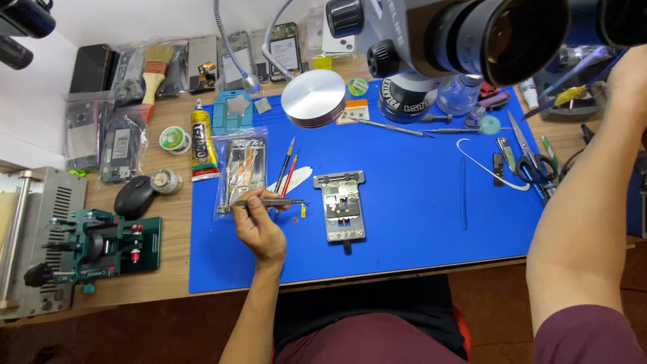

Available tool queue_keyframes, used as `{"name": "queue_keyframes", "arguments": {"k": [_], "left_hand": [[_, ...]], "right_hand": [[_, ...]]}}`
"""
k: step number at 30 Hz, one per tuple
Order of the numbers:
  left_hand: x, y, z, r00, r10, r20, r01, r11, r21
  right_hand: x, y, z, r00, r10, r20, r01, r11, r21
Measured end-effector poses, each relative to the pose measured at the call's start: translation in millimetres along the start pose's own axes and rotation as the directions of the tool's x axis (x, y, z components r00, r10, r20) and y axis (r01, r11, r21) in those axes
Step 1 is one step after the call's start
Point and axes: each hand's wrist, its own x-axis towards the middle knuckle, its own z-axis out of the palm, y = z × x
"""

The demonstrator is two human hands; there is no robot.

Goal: The person uses a hot air gun to heat a component on a circuit board, then uses tweezers to remove the component. They continue to manipulate the board and other small parts using tweezers and a precision tool on a blue work mat.

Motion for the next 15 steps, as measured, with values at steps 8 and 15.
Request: {"name": "queue_keyframes", "arguments": {"k": [8,15], "left_hand": [[-0.9,3.1,1.2,1.0,-0.008,-0.012,0.007,0.999,-0.032],[-7.2,20.9,-7.1,0.945,0.278,0.173,-0.292,0.955,0.061]], "right_hand": [[-51.7,29.7,-18.3,0.899,0.023,0.437,-0.299,0.761,0.576],[-318.9,-146.1,-232.9,0.876,-0.098,0.473,0.006,0.981,0.193]]}}
